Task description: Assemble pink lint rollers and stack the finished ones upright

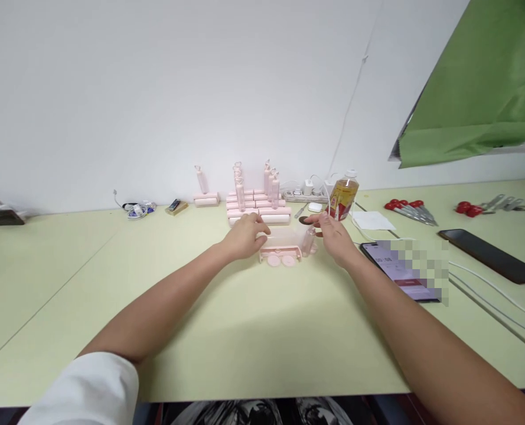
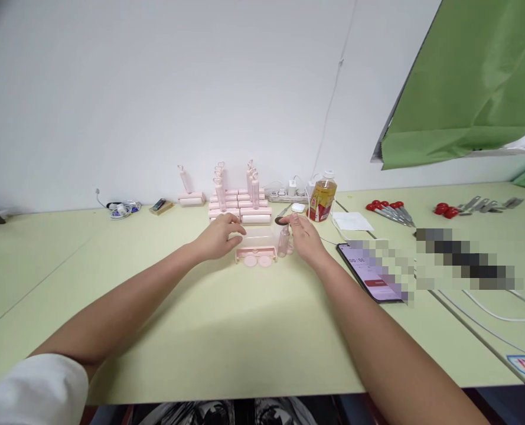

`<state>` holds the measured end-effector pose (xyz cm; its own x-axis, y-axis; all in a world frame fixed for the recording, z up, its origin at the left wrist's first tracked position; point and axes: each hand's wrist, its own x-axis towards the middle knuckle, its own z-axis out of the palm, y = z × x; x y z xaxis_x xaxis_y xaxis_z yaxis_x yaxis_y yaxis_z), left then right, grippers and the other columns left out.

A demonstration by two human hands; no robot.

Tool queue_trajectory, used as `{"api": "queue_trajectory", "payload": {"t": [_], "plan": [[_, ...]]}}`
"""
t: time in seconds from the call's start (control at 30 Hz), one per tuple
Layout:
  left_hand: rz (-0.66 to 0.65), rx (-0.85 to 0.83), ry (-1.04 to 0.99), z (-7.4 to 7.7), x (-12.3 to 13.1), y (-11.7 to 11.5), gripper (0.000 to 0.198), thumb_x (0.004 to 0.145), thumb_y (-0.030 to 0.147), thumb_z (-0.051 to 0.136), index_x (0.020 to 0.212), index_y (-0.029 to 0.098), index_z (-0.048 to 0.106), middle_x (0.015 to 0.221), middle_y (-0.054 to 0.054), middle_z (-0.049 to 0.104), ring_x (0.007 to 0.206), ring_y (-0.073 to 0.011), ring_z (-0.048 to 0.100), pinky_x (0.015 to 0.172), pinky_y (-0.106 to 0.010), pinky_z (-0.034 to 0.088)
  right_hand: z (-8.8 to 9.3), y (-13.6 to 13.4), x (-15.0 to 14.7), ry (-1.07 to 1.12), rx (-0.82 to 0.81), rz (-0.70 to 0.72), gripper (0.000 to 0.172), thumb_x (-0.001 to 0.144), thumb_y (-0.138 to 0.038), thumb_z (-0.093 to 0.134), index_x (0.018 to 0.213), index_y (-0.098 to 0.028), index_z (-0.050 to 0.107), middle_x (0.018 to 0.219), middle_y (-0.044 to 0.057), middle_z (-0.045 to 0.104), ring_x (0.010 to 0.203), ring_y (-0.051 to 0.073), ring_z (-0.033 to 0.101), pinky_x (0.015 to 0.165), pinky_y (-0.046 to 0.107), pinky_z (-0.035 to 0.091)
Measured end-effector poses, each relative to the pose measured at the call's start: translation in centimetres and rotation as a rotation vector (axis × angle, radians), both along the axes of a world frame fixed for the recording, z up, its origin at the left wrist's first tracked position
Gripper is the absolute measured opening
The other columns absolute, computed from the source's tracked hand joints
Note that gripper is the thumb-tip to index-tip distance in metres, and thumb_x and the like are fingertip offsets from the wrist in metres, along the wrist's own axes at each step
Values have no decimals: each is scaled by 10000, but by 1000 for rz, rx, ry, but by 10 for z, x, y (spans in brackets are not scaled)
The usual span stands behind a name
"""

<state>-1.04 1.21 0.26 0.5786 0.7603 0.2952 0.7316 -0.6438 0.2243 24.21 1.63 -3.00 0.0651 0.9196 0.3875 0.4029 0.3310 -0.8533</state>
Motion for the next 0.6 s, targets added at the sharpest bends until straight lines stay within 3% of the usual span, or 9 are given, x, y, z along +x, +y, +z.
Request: {"api": "queue_trajectory", "payload": {"t": [0.1, 0.2, 0.37, 0.5, 0.6], "plan": [[-110, 48, 160, -3, 14, -12, 227, 828, 268, 555, 944, 231, 746, 1291, -115, 534, 1158, -323, 481, 932, -491, 406, -5, 3, 1, 4, -32, -13, 744, 881, -738, 221, 925, -173, 702, 1076, 135, 682, 1010, 260, 600, 869, 412, 482], [-136, 102, 273, -13, 22, -23, 211, 804, 246, 557, 838, 186, 756, 1347, -145, 513, 1204, -361, 437, 933, -529, 365, -6, 6, 4, 23, -55, -52, 790, 866, -764, 214, 926, -159, 718, 1031, 136, 708, 967, 257, 625, 883, 423, 473], [-164, 128, 349, -25, 24, -24, 200, 786, 128, 527, 744, 159, 720, 1319, -144, 548, 1201, -347, 439, 925, -510, 342, -6, 14, 13, 77, -35, -173, 746, 871, -730, 305, 914, -116, 726, 995, 165, 723, 918, 263, 641, 836, 421, 497], [-224, 83, 254, -12, 21, -39, 172, 793, 74, 491, 778, 154, 644, 1237, -142, 580, 1184, -307, 471, 908, -459, 361, 4, 14, 23, 101, 107, -344, 574, 875, -615, 436, 967, -114, 702, 901, 113, 707, 863, 252, 642, 795, 404, 514], [-257, -109, 9, 4, 13, -65, 155, 853, 100, 436, 836, 183, 566, 1106, -109, 624, 1113, -252, 532, 896, -410, 404, 22, 5, 28, 74, 359, -523, 444, 801, -464, 601, 1111, -148, 630, 1093, 107, 629, 964, 256, 623, 852, 419, 508]]}}
